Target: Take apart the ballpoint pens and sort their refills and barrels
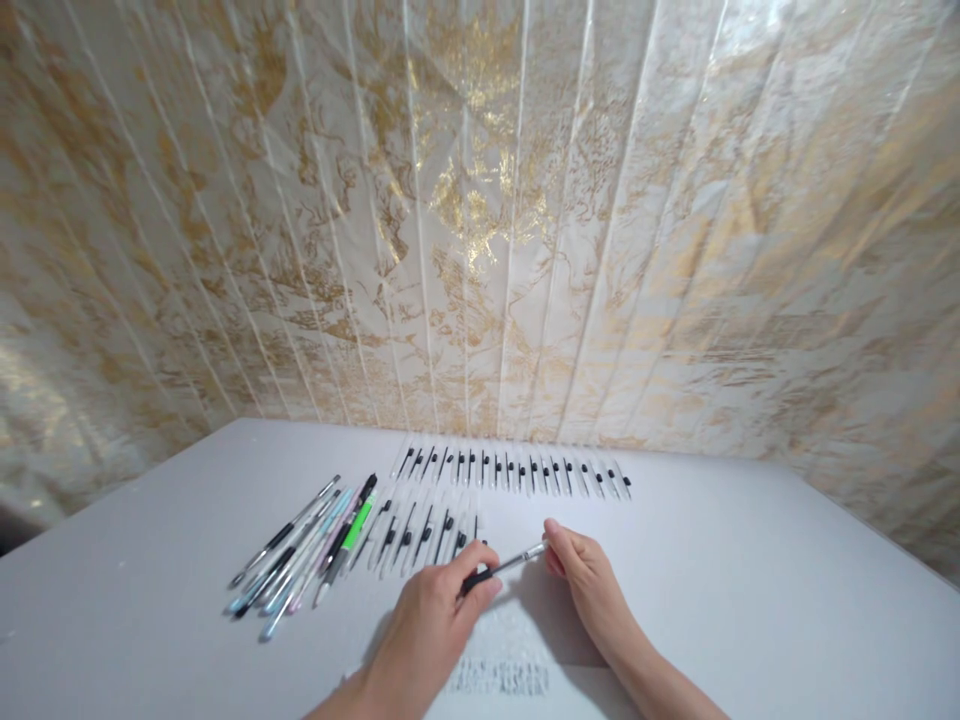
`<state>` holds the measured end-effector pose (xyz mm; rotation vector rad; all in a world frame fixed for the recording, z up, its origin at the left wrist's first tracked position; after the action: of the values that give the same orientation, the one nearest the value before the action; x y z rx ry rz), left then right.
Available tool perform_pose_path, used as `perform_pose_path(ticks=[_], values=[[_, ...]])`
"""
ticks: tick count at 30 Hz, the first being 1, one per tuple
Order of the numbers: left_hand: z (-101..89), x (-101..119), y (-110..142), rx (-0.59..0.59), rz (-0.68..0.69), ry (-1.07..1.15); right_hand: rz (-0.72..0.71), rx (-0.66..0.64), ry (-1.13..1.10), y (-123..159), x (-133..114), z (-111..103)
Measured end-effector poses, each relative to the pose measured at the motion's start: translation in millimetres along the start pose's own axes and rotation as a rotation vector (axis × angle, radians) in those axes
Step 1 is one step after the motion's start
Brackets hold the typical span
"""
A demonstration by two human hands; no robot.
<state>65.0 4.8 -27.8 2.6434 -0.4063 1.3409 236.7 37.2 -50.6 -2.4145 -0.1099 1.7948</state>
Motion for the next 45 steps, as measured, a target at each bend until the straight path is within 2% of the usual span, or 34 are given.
perform_pose_path(ticks=[3, 8, 11, 17, 26, 32, 35, 38, 41, 45], values=[[0.5, -9.3, -3.8, 0.006, -0.069, 0.057, -0.011, 0.023, -0.011, -0.5, -3.2, -2.5], [-7.9, -15.4, -6.3, 0.114, -0.117, 0.035, 0.011, 0.119, -0.028, -3.5, -0.7, -15.6], [-11.1, -15.7, -6.4, 0.129, -0.136, 0.014, 0.023, 0.159, -0.043, -5.4, 2.1, -21.6], [-13.9, -15.6, -4.6, 0.139, -0.153, 0.034, 0.049, 0.145, -0.087, -6.5, 6.3, -21.2], [-18.1, -6.3, -3.1, 0.166, -0.063, -0.046, -0.120, 0.017, 0.069, -8.5, -14.1, -20.7], [-17.2, -9.3, -3.2, 0.159, -0.048, -0.057, -0.242, -0.262, 0.206, -7.8, -42.6, -22.8], [-13.4, -11.1, -3.8, 0.127, -0.066, -0.029, -0.234, -0.394, 0.254, -5.8, -53.0, -25.7], [-12.5, -10.9, -3.8, 0.133, -0.070, -0.008, -0.159, -0.471, 0.307, -3.1, -54.3, -24.3], [-10.7, -11.3, -3.3, 0.124, -0.072, -0.009, -0.077, -0.487, 0.388, -1.7, -48.8, -21.0], [-10.1, -12.2, -2.5, 0.124, -0.064, 0.012, -0.100, -0.477, 0.348, -1.8, -50.7, -19.7]])
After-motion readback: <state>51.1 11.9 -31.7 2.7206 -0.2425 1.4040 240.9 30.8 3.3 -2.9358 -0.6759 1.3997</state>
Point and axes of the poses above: each hand's wrist, its own y-axis away from the middle knuckle, its own z-axis out of the palm, x = y × z, the point moved 8 cm from there along -y, towards the middle knuckle, and after that the axes turned 3 degrees about -z, right-handed, at the moved point
